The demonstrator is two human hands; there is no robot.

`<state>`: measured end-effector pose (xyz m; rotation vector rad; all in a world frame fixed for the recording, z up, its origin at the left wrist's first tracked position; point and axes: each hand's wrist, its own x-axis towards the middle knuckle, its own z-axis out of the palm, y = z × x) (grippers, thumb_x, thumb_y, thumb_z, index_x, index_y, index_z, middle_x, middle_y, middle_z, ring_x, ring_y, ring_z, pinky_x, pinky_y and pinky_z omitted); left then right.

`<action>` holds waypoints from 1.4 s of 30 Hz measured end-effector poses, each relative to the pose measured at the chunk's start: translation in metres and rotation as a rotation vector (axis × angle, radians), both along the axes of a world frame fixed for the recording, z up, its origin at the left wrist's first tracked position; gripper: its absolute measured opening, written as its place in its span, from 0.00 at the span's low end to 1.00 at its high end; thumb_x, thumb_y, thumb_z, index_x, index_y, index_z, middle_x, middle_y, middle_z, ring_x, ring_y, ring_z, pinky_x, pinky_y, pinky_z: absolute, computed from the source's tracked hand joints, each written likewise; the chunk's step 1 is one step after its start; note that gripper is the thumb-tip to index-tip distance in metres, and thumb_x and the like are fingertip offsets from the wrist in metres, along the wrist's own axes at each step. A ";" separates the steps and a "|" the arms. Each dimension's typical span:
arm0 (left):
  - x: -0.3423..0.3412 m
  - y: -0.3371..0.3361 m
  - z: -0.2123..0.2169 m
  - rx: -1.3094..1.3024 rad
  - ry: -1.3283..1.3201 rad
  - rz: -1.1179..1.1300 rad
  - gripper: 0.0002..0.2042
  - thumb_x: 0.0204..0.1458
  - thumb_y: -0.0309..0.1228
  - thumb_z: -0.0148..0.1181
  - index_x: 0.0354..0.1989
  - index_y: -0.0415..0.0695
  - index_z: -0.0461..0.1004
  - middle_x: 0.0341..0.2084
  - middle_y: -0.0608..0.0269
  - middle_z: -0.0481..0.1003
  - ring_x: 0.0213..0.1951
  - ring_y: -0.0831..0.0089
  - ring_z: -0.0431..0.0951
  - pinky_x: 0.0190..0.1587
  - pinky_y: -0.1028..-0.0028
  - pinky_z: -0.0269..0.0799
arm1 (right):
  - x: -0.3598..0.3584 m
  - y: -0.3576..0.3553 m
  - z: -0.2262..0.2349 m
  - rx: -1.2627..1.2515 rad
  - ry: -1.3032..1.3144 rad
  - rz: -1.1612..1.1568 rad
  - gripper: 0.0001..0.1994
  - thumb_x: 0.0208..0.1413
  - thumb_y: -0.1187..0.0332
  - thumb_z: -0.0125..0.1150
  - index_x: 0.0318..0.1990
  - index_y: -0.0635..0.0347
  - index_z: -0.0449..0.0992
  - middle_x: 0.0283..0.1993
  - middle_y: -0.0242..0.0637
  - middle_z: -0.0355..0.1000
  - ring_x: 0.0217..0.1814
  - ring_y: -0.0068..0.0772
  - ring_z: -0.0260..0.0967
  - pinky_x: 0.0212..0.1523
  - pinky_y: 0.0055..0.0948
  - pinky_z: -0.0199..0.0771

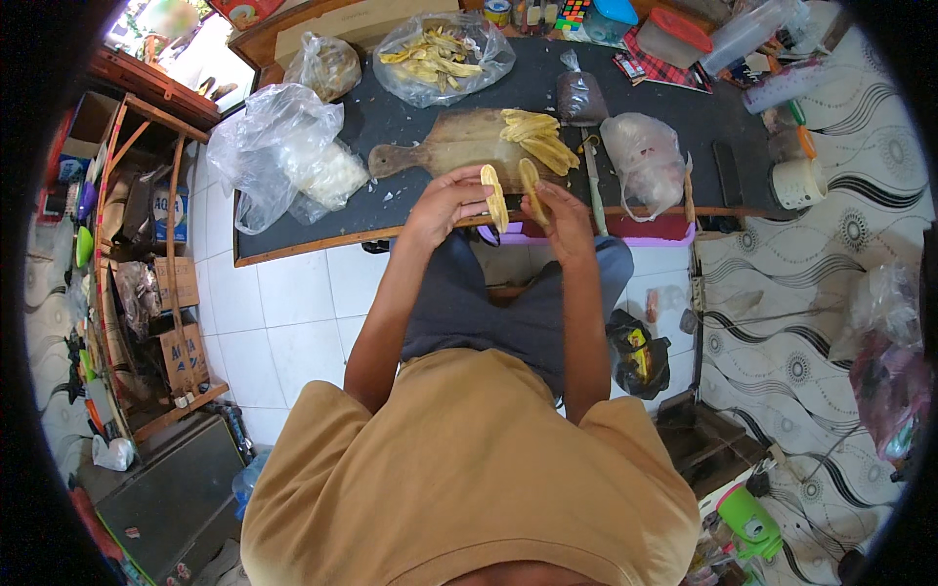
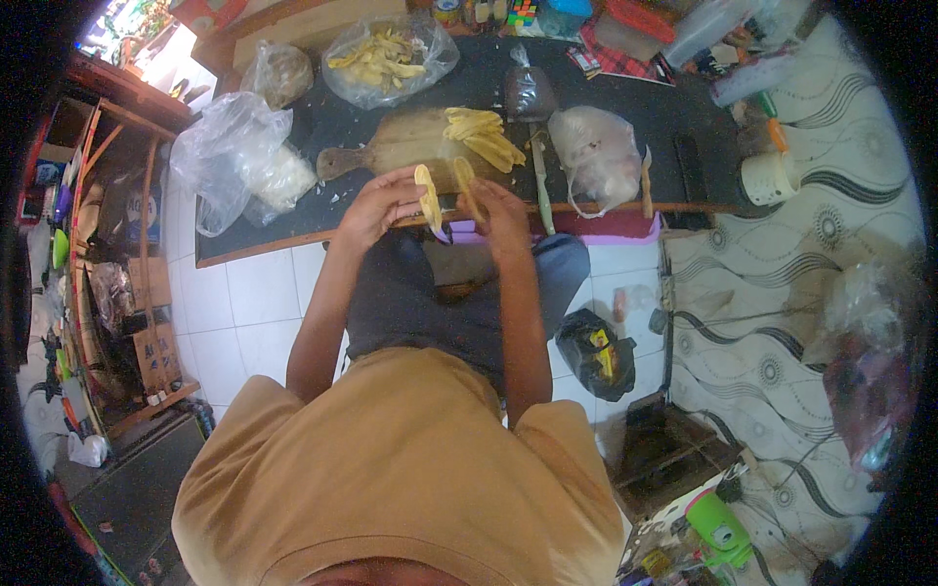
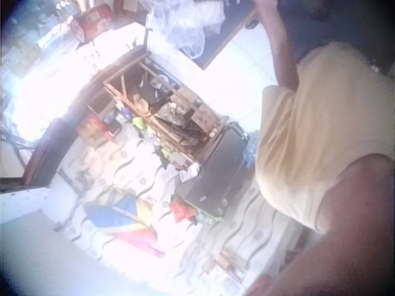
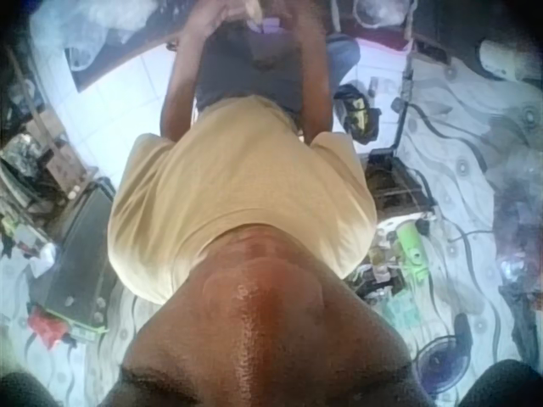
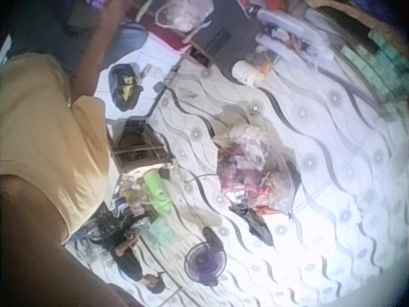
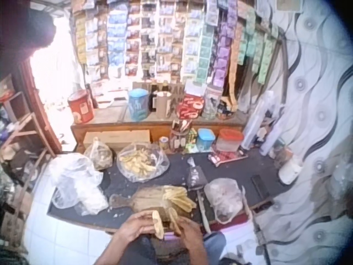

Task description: The person peels a banana, places it on a flat white sheet, adds a dark granular filling, and folds the sheet to enclose the ingredients. The person handles plastic bags, a knife, and the food items on a cluttered table.

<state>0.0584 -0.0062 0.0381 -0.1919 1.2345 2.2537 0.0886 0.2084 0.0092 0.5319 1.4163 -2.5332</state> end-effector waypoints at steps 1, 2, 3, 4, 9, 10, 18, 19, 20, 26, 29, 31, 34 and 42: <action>-0.004 0.005 -0.006 -0.060 0.007 0.044 0.19 0.51 0.19 0.62 0.53 0.33 0.69 0.42 0.58 0.75 0.45 0.68 0.78 0.51 0.70 0.78 | -0.005 0.001 0.000 0.193 0.042 -0.048 0.13 0.60 0.71 0.60 0.48 0.70 0.76 0.41 0.40 0.77 0.41 0.29 0.76 0.43 0.24 0.79; -0.011 0.014 -0.013 -0.120 0.014 0.088 0.18 0.51 0.19 0.62 0.51 0.34 0.70 0.40 0.59 0.75 0.43 0.69 0.79 0.50 0.70 0.78 | -0.012 0.002 0.000 0.385 0.084 -0.096 0.12 0.60 0.71 0.61 0.47 0.71 0.76 0.41 0.40 0.77 0.40 0.29 0.77 0.43 0.24 0.79; -0.019 0.025 -0.021 -0.178 0.022 0.127 0.17 0.51 0.20 0.63 0.50 0.34 0.71 0.39 0.60 0.75 0.42 0.70 0.80 0.48 0.71 0.79 | -0.021 0.002 -0.007 0.461 0.180 -0.200 0.12 0.58 0.71 0.63 0.44 0.73 0.77 0.38 0.41 0.78 0.39 0.31 0.77 0.43 0.24 0.78; -0.027 0.034 -0.031 -0.183 0.053 0.139 0.17 0.51 0.20 0.63 0.50 0.33 0.71 0.39 0.59 0.76 0.40 0.70 0.80 0.46 0.72 0.79 | -0.028 0.003 -0.013 0.688 0.268 -0.214 0.12 0.57 0.71 0.63 0.44 0.71 0.78 0.38 0.42 0.78 0.39 0.38 0.76 0.42 0.29 0.77; -0.057 0.079 -0.075 -0.617 0.350 0.353 0.17 0.45 0.24 0.69 0.44 0.35 0.74 0.26 0.60 0.77 0.29 0.68 0.81 0.35 0.71 0.78 | -0.042 0.000 -0.022 1.468 0.495 -0.224 0.10 0.50 0.71 0.65 0.40 0.64 0.78 0.41 0.44 0.71 0.46 0.52 0.68 0.48 0.44 0.69; -0.060 0.082 -0.073 -0.718 0.435 0.385 0.18 0.44 0.25 0.70 0.44 0.35 0.74 0.26 0.58 0.78 0.28 0.65 0.80 0.34 0.70 0.78 | -0.040 0.001 -0.022 1.561 0.529 -0.224 0.10 0.50 0.70 0.66 0.39 0.64 0.78 0.42 0.44 0.70 0.48 0.51 0.67 0.49 0.44 0.68; -0.042 0.055 -0.045 -1.437 0.913 0.354 0.38 0.41 0.51 0.69 0.58 0.39 0.68 0.58 0.45 0.67 0.64 0.52 0.60 0.64 0.54 0.53 | -0.031 0.003 -0.017 1.556 0.534 -0.337 0.14 0.48 0.65 0.71 0.41 0.61 0.80 0.43 0.43 0.67 0.50 0.47 0.64 0.52 0.43 0.65; -0.042 0.040 -0.053 -1.542 1.046 0.362 0.43 0.41 0.57 0.68 0.61 0.38 0.66 0.63 0.44 0.63 0.69 0.51 0.53 0.68 0.51 0.46 | -0.029 -0.001 -0.014 1.540 0.550 -0.337 0.15 0.48 0.64 0.71 0.42 0.62 0.79 0.43 0.43 0.68 0.51 0.47 0.64 0.53 0.44 0.65; -0.040 0.028 -0.063 -1.597 1.013 0.339 0.47 0.40 0.61 0.65 0.64 0.38 0.62 0.65 0.43 0.59 0.70 0.50 0.50 0.68 0.47 0.41 | -0.028 -0.005 -0.012 1.523 0.566 -0.336 0.16 0.48 0.64 0.71 0.43 0.62 0.79 0.44 0.44 0.68 0.52 0.48 0.64 0.53 0.45 0.65; -0.027 -0.027 -0.074 -1.772 0.769 0.262 0.56 0.38 0.65 0.65 0.70 0.38 0.51 0.70 0.39 0.46 0.73 0.46 0.39 0.68 0.41 0.29 | -0.029 -0.059 0.018 1.400 0.814 0.000 0.30 0.48 0.57 0.71 0.55 0.65 0.72 0.59 0.52 0.66 0.63 0.54 0.60 0.62 0.46 0.61; -0.012 -0.046 -0.051 -1.797 0.701 0.252 0.54 0.36 0.55 0.72 0.71 0.42 0.51 0.71 0.42 0.44 0.73 0.47 0.38 0.69 0.43 0.29 | -0.041 -0.076 -0.006 1.394 0.902 0.317 0.33 0.44 0.56 0.72 0.57 0.63 0.71 0.64 0.52 0.63 0.67 0.55 0.58 0.65 0.48 0.58; -0.005 -0.065 -0.036 -1.776 0.763 0.418 0.53 0.33 0.47 0.75 0.70 0.44 0.52 0.71 0.44 0.44 0.73 0.49 0.38 0.70 0.44 0.31 | -0.048 -0.080 -0.016 1.435 0.910 0.470 0.32 0.44 0.58 0.71 0.58 0.63 0.71 0.64 0.52 0.63 0.68 0.55 0.57 0.66 0.48 0.57; -0.004 -0.101 -0.016 -1.776 0.752 0.625 0.47 0.39 0.46 0.72 0.69 0.48 0.55 0.72 0.49 0.44 0.73 0.51 0.39 0.70 0.44 0.34 | -0.051 -0.078 -0.021 1.472 0.864 0.537 0.30 0.45 0.61 0.69 0.58 0.62 0.72 0.65 0.51 0.62 0.69 0.55 0.56 0.67 0.47 0.56; -0.038 -0.260 -0.051 -1.307 0.388 0.961 0.14 0.55 0.35 0.58 0.42 0.39 0.79 0.43 0.53 0.78 0.45 0.60 0.77 0.50 0.64 0.70 | -0.048 -0.083 -0.027 1.562 0.869 0.593 0.24 0.52 0.65 0.65 0.57 0.62 0.72 0.67 0.50 0.61 0.69 0.51 0.57 0.66 0.41 0.60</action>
